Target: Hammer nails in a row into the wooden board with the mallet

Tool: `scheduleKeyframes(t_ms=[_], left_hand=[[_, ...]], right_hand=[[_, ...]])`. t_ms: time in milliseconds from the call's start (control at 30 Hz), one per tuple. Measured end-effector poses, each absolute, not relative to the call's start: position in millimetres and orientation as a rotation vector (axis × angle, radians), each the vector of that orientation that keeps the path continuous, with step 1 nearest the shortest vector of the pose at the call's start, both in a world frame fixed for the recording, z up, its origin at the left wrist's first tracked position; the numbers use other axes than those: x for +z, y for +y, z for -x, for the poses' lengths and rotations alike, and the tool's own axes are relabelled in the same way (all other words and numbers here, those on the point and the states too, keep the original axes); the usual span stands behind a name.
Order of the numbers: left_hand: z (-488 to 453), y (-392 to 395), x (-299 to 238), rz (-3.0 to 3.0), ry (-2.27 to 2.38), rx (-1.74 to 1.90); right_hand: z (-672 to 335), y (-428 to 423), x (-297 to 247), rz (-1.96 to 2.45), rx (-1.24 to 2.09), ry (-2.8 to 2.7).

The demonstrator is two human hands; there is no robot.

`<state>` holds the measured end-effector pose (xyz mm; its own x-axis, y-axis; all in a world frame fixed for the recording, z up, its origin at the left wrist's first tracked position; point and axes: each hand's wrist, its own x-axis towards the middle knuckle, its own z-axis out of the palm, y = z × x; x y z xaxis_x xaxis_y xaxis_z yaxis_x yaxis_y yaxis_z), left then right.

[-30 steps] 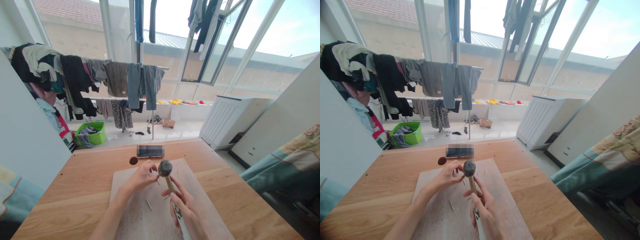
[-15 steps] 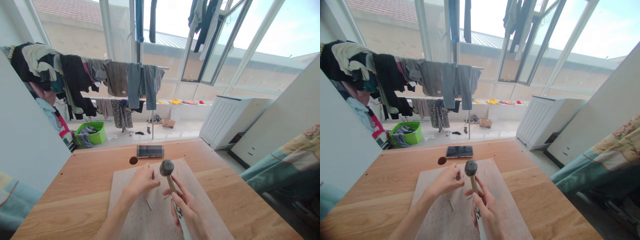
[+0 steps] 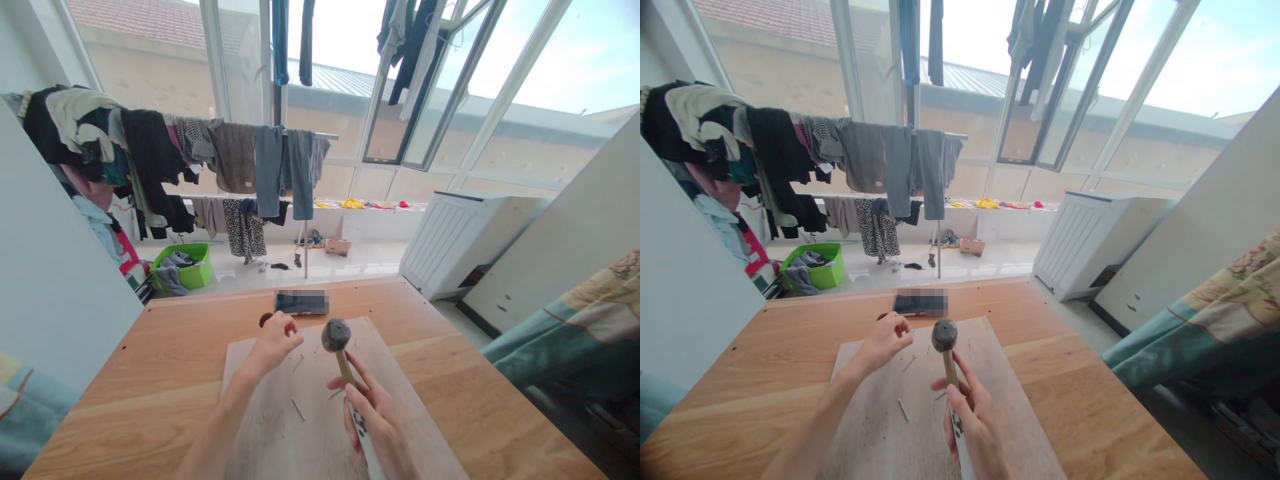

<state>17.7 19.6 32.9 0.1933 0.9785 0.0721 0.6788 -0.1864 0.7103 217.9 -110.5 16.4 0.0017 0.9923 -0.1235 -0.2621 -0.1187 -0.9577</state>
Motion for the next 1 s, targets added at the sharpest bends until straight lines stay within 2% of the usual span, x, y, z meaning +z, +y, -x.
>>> scheduleKeyframes(t_ms=[133,300,567,1000], left_hand=[[2,29,31,-1.831,1.349,0.975],[-1,27,22,-1.645,1.069,0.939],[-11,16,19,-1.830,1.151,0.796],[-4,6,12,-1.822,1.151,0.771]], right_hand=[[-218,-110,16,1.103,1.389,-0.919],[-218,-109,8,1.086,1.384,-0.901],[-219,-109,7,1.072,1.388,-0.893],[-218,-111,10,1.082,1.398,-0.886]])
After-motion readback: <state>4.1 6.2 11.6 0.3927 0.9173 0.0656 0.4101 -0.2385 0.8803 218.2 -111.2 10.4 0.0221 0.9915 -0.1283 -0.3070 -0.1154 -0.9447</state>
